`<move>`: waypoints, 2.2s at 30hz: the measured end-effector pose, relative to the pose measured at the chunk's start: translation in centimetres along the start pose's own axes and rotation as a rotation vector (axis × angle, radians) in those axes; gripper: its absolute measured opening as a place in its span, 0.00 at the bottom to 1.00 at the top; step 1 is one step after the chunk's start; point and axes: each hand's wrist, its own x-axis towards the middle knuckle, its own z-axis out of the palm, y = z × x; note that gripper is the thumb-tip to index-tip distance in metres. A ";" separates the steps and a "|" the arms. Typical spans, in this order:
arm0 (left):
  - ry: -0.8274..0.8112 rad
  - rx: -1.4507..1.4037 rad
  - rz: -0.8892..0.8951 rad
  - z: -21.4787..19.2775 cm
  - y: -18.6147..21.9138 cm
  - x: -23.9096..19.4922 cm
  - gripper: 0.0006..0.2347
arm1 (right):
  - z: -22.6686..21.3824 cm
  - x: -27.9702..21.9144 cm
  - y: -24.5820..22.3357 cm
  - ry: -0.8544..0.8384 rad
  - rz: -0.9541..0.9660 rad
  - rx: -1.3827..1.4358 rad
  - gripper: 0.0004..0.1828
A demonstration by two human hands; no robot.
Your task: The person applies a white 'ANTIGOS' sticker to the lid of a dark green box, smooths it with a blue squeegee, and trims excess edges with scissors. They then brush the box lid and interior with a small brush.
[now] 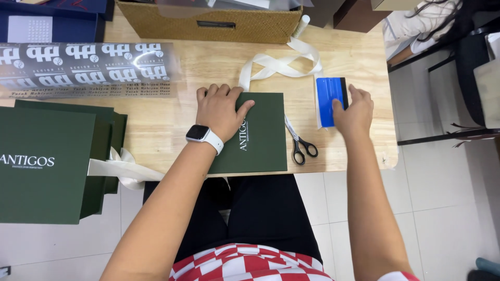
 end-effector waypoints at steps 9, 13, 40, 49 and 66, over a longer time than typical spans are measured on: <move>0.167 0.043 0.012 3.0 -0.9 0.3 0.17 | -0.5 -14.8 -15.8 -0.242 -0.420 0.401 0.03; 0.203 0.033 0.023 2.6 -0.5 0.1 0.16 | 0.1 -14.5 -16.1 -0.218 -0.476 0.327 0.02; 0.174 -0.033 0.033 1.5 0.2 0.0 0.16 | -0.1 -13.5 -18.0 -0.251 -0.532 0.265 0.01; 0.143 -0.034 0.021 1.1 0.3 -0.1 0.16 | -0.1 -13.5 -17.6 -0.236 -0.531 0.298 0.01; 0.112 -0.056 0.012 1.1 0.4 0.0 0.17 | -0.1 -13.8 -18.0 -0.214 -0.506 0.274 0.02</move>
